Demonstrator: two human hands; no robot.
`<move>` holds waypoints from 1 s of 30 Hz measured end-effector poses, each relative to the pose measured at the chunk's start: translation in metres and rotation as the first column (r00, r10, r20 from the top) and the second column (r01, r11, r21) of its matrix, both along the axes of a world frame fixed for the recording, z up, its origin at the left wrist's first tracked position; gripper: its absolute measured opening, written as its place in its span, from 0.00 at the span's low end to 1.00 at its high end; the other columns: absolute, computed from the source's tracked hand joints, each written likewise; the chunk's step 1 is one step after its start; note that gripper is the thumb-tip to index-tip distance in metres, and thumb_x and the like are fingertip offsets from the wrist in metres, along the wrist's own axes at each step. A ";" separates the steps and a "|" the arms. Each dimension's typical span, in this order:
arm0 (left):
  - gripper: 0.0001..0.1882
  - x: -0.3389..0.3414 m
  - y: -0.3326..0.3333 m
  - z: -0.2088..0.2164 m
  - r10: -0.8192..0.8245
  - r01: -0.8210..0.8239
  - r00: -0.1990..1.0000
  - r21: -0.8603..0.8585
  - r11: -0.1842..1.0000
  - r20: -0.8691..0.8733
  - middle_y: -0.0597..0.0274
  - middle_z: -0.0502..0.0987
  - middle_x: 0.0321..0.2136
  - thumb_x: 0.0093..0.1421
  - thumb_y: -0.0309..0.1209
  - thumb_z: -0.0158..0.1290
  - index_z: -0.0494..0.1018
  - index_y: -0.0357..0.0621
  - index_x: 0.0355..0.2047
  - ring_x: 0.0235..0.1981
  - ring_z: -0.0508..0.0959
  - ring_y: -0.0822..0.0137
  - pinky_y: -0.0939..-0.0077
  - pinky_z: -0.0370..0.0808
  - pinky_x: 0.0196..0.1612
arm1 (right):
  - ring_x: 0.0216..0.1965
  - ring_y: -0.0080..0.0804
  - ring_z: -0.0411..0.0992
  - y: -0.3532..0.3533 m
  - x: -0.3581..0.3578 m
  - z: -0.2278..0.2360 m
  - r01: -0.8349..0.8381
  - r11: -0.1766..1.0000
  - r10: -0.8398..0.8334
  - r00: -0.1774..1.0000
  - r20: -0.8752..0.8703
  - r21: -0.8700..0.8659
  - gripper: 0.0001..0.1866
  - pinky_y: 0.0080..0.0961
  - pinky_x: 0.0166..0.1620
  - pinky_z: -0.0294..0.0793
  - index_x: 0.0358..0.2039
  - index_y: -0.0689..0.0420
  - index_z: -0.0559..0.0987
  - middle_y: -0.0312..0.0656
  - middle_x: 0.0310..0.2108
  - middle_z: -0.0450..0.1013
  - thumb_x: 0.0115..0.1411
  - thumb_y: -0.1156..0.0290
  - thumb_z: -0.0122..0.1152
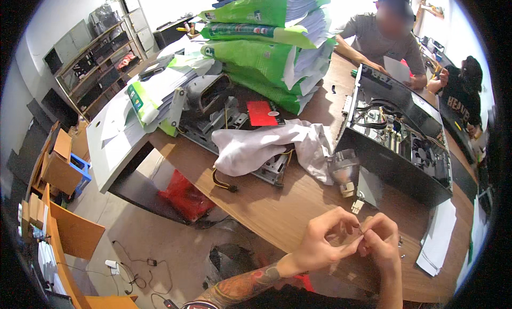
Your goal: The person handles a metal pin and a screwdriver at the table, then takes a packaged tool and cuts and tears open the packaging using the screwdriver and their hands.
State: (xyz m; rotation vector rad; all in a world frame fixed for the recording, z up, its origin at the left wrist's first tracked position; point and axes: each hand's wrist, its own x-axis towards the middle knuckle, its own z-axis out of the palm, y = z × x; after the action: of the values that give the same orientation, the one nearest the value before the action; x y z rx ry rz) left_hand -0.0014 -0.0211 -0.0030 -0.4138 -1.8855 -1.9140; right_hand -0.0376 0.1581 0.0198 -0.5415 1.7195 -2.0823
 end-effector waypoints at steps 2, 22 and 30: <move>0.12 0.001 -0.002 0.001 -0.041 0.041 0.999 0.020 0.999 0.008 0.70 0.71 0.26 0.51 0.25 0.64 0.76 0.44 0.37 0.19 0.61 0.80 0.85 0.58 0.21 | 0.20 0.22 0.69 0.000 -0.001 -0.005 -0.011 1.000 0.011 1.000 0.010 -0.012 0.08 0.17 0.21 0.67 0.33 0.64 0.74 0.41 0.24 0.72 0.61 0.73 0.61; 0.13 0.000 0.001 0.008 0.016 -0.014 1.000 -0.122 0.992 0.012 0.67 0.74 0.28 0.49 0.18 0.62 0.79 0.43 0.37 0.18 0.62 0.80 0.84 0.58 0.19 | 0.22 0.18 0.68 0.004 0.001 0.014 0.015 0.986 -0.016 1.000 0.002 0.167 0.06 0.16 0.24 0.66 0.37 0.63 0.76 0.37 0.26 0.73 0.63 0.74 0.59; 0.12 0.004 -0.003 0.005 0.064 -0.065 0.998 -0.139 0.988 -0.011 0.68 0.75 0.28 0.48 0.20 0.64 0.79 0.42 0.34 0.17 0.62 0.82 0.85 0.58 0.18 | 0.25 0.18 0.70 0.000 0.001 0.005 -0.001 0.993 0.003 1.000 -0.020 0.115 0.07 0.15 0.26 0.68 0.38 0.62 0.77 0.36 0.27 0.74 0.63 0.73 0.59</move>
State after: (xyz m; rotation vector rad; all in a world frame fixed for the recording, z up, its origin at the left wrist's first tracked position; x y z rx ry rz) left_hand 0.0022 -0.0238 0.0018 -0.3955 -2.0103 -1.7443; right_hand -0.0364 0.1585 0.0245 -0.5309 1.8366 -1.9679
